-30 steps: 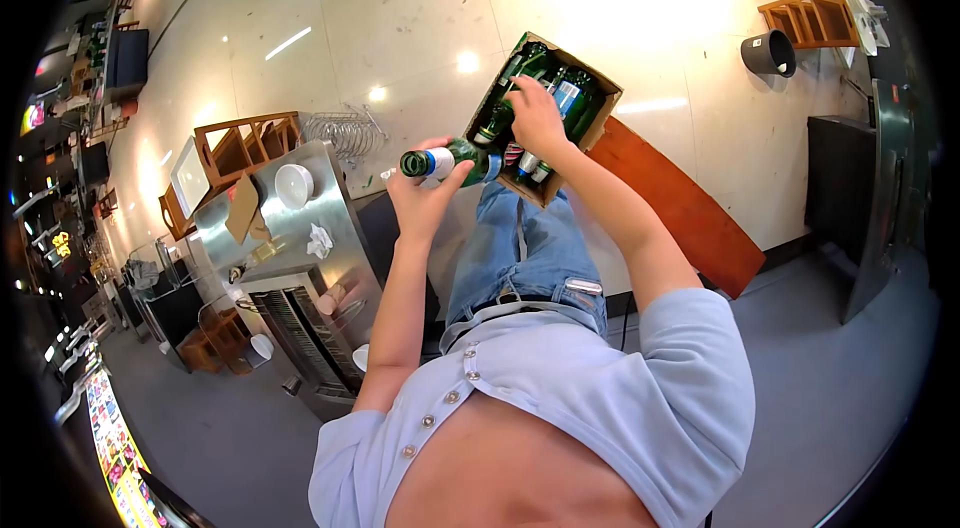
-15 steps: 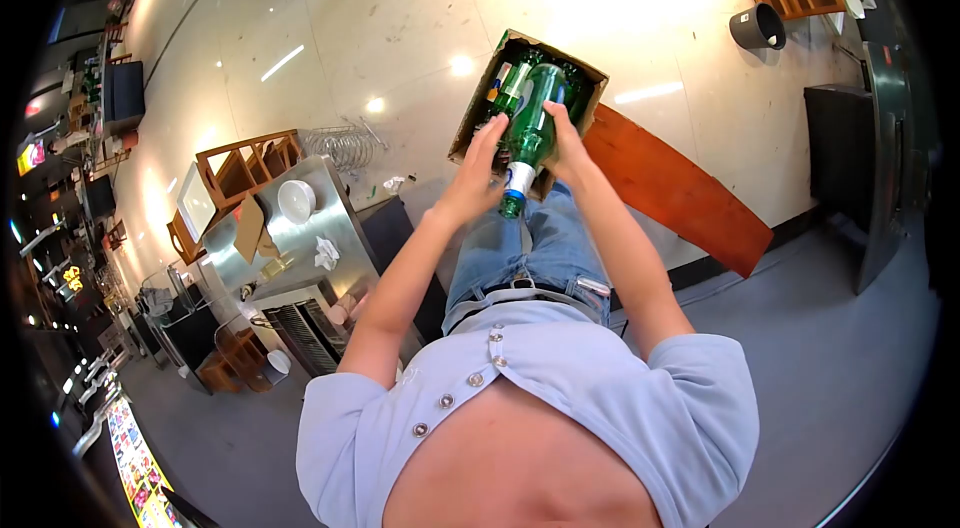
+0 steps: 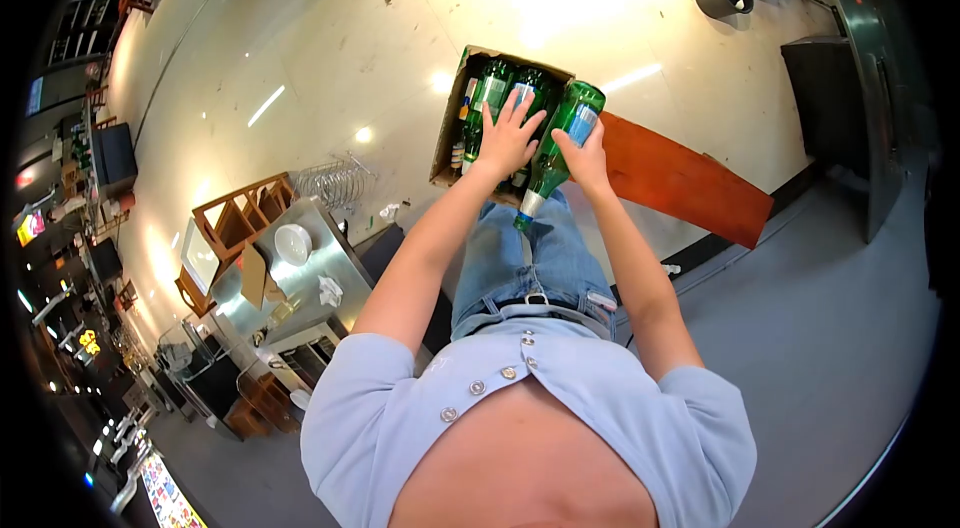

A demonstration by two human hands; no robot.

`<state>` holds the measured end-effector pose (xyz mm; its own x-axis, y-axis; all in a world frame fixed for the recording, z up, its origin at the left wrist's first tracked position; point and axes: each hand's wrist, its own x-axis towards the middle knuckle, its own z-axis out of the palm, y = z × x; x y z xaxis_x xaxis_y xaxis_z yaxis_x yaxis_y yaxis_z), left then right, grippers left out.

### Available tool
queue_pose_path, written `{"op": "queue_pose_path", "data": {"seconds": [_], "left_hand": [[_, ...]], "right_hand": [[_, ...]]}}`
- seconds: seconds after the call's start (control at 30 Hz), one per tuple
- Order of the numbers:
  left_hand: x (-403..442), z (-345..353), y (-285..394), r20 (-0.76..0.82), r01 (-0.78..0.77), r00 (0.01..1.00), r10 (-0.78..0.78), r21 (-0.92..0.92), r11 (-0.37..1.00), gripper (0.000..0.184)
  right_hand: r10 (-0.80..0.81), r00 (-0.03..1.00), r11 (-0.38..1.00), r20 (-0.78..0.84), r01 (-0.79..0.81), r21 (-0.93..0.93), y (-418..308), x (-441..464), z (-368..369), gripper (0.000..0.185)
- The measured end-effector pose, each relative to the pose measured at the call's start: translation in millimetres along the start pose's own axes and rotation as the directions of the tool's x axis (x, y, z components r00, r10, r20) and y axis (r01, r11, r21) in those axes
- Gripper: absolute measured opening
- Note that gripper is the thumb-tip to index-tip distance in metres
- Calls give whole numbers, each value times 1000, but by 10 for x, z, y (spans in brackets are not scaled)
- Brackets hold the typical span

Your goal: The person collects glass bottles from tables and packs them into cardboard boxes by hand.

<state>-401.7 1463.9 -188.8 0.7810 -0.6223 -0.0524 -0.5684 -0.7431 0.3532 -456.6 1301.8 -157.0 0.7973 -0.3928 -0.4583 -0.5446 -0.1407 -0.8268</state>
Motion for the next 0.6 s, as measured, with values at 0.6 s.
{"op": "queue_pose_path", "data": {"seconds": [0.6], "left_hand": [[19,-93,-418,79,-29,997,11,233,972,65]], "right_hand": [[-25,998,848,-51,-5,-530,-247,33,576,89]]}}
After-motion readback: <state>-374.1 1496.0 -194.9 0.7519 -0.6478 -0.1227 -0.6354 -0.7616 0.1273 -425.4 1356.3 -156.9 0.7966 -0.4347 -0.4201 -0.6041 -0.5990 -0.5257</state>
